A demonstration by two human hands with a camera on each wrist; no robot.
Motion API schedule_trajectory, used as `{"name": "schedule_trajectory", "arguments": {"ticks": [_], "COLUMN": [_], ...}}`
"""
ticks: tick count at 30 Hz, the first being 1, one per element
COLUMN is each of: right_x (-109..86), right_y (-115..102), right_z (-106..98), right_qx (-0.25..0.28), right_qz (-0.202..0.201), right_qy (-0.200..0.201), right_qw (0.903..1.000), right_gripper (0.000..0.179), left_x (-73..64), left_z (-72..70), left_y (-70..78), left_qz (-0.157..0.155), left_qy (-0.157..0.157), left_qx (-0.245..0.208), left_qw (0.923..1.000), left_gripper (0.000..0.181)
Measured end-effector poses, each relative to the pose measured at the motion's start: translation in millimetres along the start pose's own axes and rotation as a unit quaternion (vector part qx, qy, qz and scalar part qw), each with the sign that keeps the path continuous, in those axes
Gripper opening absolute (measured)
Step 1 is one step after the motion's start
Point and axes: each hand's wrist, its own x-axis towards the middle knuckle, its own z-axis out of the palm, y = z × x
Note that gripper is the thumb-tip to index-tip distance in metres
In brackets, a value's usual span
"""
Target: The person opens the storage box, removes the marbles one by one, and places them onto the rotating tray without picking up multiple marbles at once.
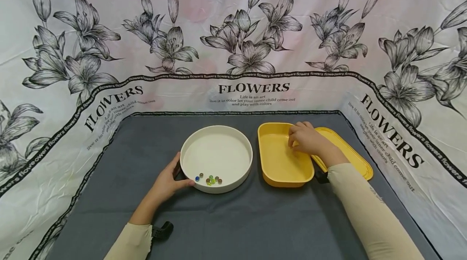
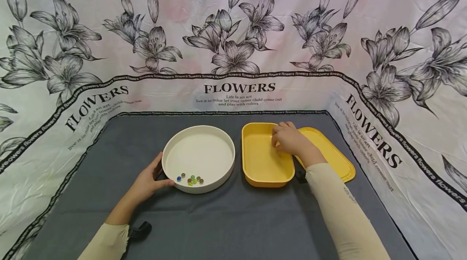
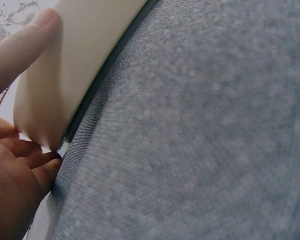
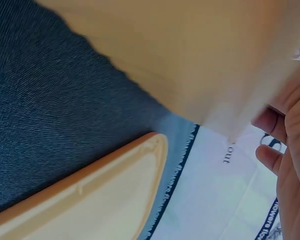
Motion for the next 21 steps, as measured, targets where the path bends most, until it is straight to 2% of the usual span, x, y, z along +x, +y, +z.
{"name": "schedule_trajectory", "arguments": {"ticks": [8, 21], "right_x": [-5.6, -13.9], "right_y": [-9.3, -26.3], "right_z": [-14.2, -30.3], "right_qx": [0.000, -0.027], "right_qz": [-0.007, -0.039], "right_qy": [0.023, 0.058], "right_qw": [0.9997, 0.9972], "right_gripper": [0.012, 0.015], "left_x": [-0.3, -1.2], "left_z": [1.0, 0.1], "left_y": [2.5, 1.5], "left_qz": [0.001, 0.004], "left_qy": [-0.001, -0.003], "left_qx": [0.003, 0.003], "left_qw": [1.0000, 1.0000], "left_gripper": [0.129, 0.129]}}
